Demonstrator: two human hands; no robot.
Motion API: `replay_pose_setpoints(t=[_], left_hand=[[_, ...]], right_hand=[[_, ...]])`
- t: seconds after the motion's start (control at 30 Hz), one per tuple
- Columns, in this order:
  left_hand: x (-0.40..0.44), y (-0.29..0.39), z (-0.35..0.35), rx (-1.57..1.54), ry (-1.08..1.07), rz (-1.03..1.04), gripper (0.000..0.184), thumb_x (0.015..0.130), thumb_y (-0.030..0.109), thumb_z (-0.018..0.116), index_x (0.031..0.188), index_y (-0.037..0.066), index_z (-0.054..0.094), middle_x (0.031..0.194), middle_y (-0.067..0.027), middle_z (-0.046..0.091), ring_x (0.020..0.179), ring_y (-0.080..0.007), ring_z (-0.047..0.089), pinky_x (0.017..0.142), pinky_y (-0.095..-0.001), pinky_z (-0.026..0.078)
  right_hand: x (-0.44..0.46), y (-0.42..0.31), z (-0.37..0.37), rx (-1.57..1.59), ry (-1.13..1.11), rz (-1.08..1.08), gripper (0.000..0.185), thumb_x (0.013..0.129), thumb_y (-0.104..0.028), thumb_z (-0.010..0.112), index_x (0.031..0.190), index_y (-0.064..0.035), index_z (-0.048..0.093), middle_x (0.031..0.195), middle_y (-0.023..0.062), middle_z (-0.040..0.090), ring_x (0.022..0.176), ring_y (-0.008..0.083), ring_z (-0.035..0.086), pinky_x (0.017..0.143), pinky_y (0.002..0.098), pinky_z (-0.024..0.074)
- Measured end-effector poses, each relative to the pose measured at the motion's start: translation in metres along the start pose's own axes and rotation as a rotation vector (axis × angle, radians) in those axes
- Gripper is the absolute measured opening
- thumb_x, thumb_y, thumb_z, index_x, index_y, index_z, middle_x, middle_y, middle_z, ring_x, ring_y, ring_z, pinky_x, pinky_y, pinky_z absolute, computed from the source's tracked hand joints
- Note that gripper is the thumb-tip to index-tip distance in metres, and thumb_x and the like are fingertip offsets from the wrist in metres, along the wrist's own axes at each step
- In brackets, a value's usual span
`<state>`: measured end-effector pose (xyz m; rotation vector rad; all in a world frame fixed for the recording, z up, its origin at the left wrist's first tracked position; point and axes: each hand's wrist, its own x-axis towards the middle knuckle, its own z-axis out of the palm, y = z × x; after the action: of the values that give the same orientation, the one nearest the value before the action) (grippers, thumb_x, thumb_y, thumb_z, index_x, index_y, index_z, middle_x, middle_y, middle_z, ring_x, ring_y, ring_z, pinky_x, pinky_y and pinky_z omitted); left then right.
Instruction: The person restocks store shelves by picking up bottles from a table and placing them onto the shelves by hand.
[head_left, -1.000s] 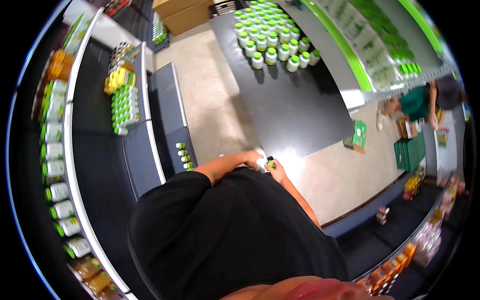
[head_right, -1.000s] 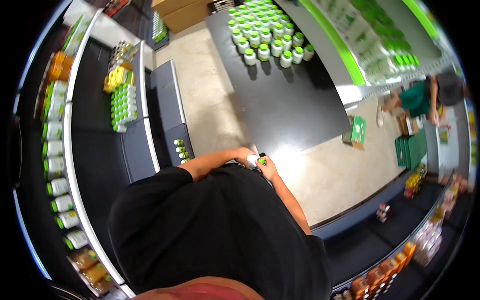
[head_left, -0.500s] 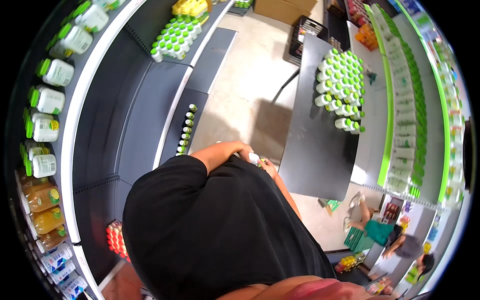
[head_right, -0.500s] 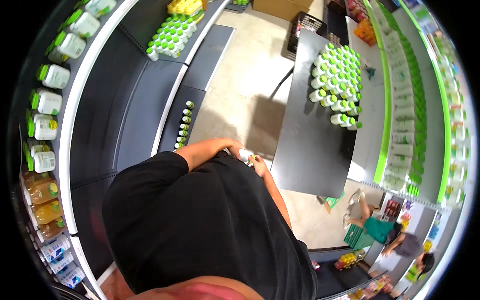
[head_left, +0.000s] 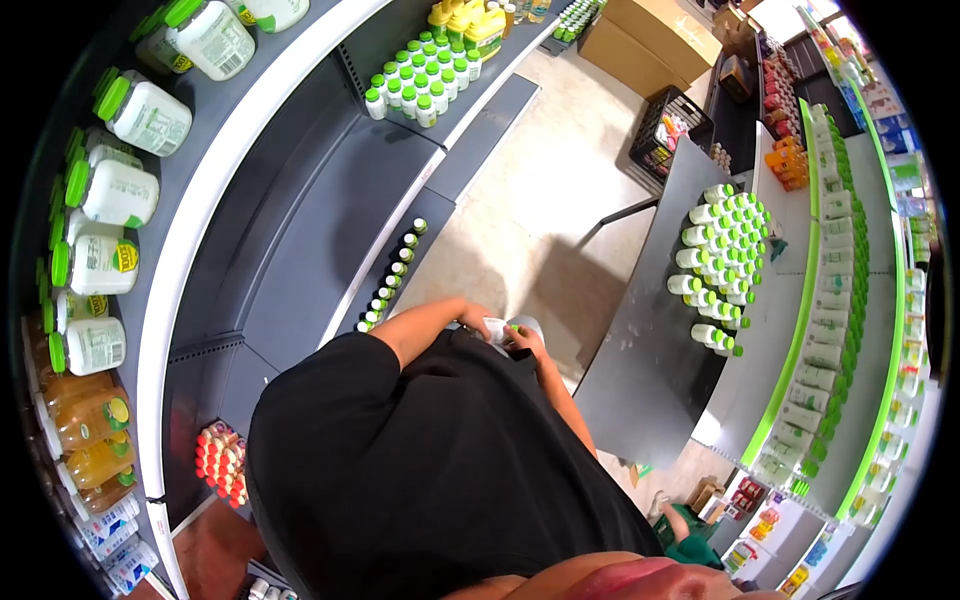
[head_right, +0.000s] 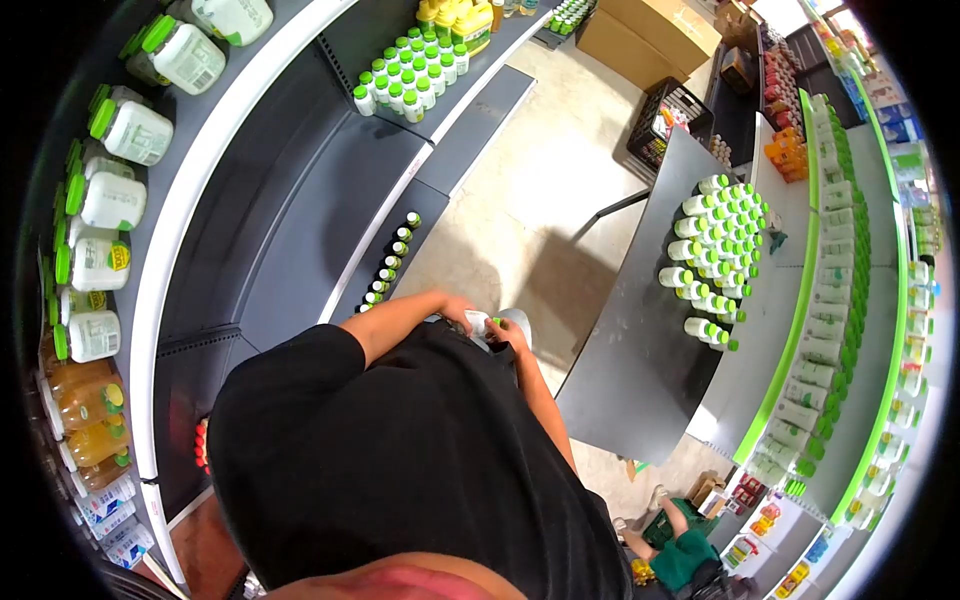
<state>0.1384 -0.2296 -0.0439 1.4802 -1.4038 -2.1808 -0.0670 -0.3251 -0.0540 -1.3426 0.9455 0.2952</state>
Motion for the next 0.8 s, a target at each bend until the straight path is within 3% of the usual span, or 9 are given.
replay_pose_setpoints(t=[0.03, 0.07, 0.1, 0.27, 0.43, 0.5, 0.57, 0.67, 0.8], left_hand=[[-0.001, -0.002, -0.003, -0.076, 0.028, 0.017, 0.061, 0.060, 0.041, 0.078, 0.112, 0.013, 0.061, 0.100, -0.0065, 0.065, 0.086, -0.0219, 0.060, 0.074, -0.0355, 0.048], [-0.006, 0.004, -0.007, 0.004, 0.119, -0.071, 0.064, 0.060, 0.043, 0.079, 0.112, 0.012, 0.061, 0.105, -0.0083, 0.064, 0.089, -0.0206, 0.060, 0.075, -0.0344, 0.048], [-0.010, 0.005, -0.010, -0.056, 0.153, -0.003, 0.067, 0.056, 0.046, 0.080, 0.108, 0.008, 0.061, 0.098, -0.0079, 0.065, 0.085, -0.0198, 0.060, 0.073, -0.0323, 0.048], [0.032, -0.022, -0.041, 0.064, 0.219, -0.011, 0.069, 0.058, 0.047, 0.079, 0.109, 0.006, 0.060, 0.097, -0.0079, 0.064, 0.087, -0.0200, 0.059, 0.073, -0.0328, 0.048], [0.027, 0.017, -0.101, -0.004, 0.235, 0.008, 0.065, 0.058, 0.044, 0.081, 0.106, 0.006, 0.060, 0.097, -0.0086, 0.065, 0.087, -0.0210, 0.061, 0.075, -0.0333, 0.047], [0.043, 0.011, -0.125, 0.025, 0.305, 0.030, 0.071, 0.055, 0.049, 0.080, 0.107, 0.006, 0.061, 0.103, -0.0123, 0.064, 0.096, -0.0254, 0.059, 0.083, -0.0364, 0.045], [0.032, 0.030, -0.145, 0.012, 0.376, 0.033, 0.066, 0.055, 0.046, 0.081, 0.105, 0.008, 0.062, 0.099, -0.0106, 0.065, 0.092, -0.0250, 0.061, 0.081, -0.0355, 0.046], [0.019, 0.044, -0.171, -0.026, 0.399, 0.015, 0.065, 0.054, 0.040, 0.083, 0.106, 0.008, 0.062, 0.099, -0.0098, 0.066, 0.092, -0.0244, 0.061, 0.082, -0.0345, 0.046], [0.020, 0.024, -0.194, 0.001, 0.432, 0.032, 0.061, 0.058, 0.032, 0.082, 0.110, 0.009, 0.060, 0.103, -0.0099, 0.065, 0.095, -0.0239, 0.060, 0.085, -0.0354, 0.045]], right_hand=[[0.010, -0.002, -0.004, -0.274, 0.072, -0.054, 0.043, 0.082, -0.042, 0.065, 0.088, 0.0013, 0.064, 0.072, 0.0073, 0.065, 0.062, 0.0130, 0.060, 0.057, 0.0253, 0.0477], [0.017, -0.008, -0.005, -0.144, 0.040, -0.028, 0.043, 0.082, -0.041, 0.065, 0.087, 0.0011, 0.064, 0.071, 0.0067, 0.065, 0.064, 0.0126, 0.061, 0.059, 0.0254, 0.0479], [0.018, -0.008, -0.005, -0.013, 0.003, 0.010, 0.042, 0.082, -0.041, 0.065, 0.086, 0.0008, 0.065, 0.070, 0.0062, 0.064, 0.066, 0.0121, 0.061, 0.060, 0.0254, 0.0482], [0.048, -0.022, -0.032, 0.125, -0.157, 0.135, 0.052, 0.080, -0.043, 0.067, 0.100, 0.0048, 0.060, 0.086, 0.0100, 0.065, 0.073, 0.0149, 0.062, 0.066, 0.0257, 0.0488], [0.087, -0.075, -0.079, 0.115, -0.221, 0.116, 0.045, 0.081, -0.035, 0.067, 0.101, 0.0037, 0.058, 0.089, 0.0119, 0.064, 0.074, 0.0175, 0.062, 0.068, 0.0284, 0.0495], [0.104, -0.099, -0.094, 0.159, -0.255, 0.092, 0.041, 0.083, -0.031, 0.064, 0.104, 0.0031, 0.056, 0.088, 0.0117, 0.063, 0.073, 0.0191, 0.062, 0.068, 0.0291, 0.0495], [0.125, -0.110, -0.109, 0.149, -0.281, 0.051, 0.037, 0.085, -0.031, 0.061, 0.106, -0.0012, 0.056, 0.089, 0.0085, 0.063, 0.073, 0.0190, 0.063, 0.063, 0.0279, 0.0478], [0.125, -0.158, -0.120, 0.121, -0.320, 0.179, 0.040, 0.084, -0.037, 0.057, 0.111, -0.0072, 0.054, 0.094, 0.0051, 0.062, 0.075, 0.0159, 0.063, 0.054, 0.0212, 0.0381], [0.148, -0.187, -0.124, 0.076, -0.374, 0.156, 0.031, 0.083, -0.033, 0.055, 0.102, -0.0091, 0.058, 0.093, 0.0042, 0.061, 0.071, 0.0141, 0.059, 0.058, 0.0253, 0.0421]])
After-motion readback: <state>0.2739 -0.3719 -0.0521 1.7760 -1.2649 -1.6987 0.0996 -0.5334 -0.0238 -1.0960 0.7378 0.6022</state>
